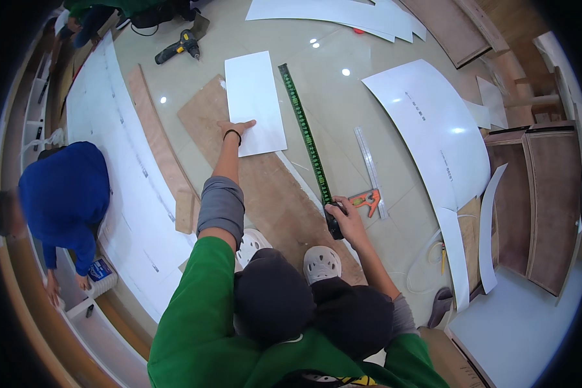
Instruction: The person sits on the floor and measures a white panel using a tape measure and a pencil. They then use a set square to draw straight lines on the panel. Other people are working nearby on similar tasks.
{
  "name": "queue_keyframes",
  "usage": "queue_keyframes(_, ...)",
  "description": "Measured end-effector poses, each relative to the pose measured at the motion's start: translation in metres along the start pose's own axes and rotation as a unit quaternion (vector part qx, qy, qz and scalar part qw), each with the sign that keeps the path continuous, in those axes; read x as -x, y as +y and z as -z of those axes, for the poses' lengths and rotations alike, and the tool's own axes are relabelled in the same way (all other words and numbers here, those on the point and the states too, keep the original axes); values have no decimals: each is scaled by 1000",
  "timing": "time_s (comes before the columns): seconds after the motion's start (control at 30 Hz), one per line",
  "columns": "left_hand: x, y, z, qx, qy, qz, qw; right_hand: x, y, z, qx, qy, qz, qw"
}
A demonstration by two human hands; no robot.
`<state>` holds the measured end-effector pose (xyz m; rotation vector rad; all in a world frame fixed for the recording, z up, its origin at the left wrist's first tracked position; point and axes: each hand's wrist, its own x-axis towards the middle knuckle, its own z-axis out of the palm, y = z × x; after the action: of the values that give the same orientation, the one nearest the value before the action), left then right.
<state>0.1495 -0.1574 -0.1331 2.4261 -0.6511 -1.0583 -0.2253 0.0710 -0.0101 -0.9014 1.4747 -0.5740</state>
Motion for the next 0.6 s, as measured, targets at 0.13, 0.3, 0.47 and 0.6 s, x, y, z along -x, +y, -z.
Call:
queue_keyframes(0.13,-3,-32,14,171,-90,-91,977,10,-1,-4,-18,3,17,1000)
queue_keyframes(0.3,93,-81,26,262,-239,51,934,-2,10,-10,-3,-27,39,999)
queue_keyframes(0.47,144,-123,91,70,-193,117,972,-35,10,-63,4,-133,11,991)
queue_keyframes(0.6,129,-138,150,-446,-68,-148,880,-67,-12,-106,31,-223,-19,974)
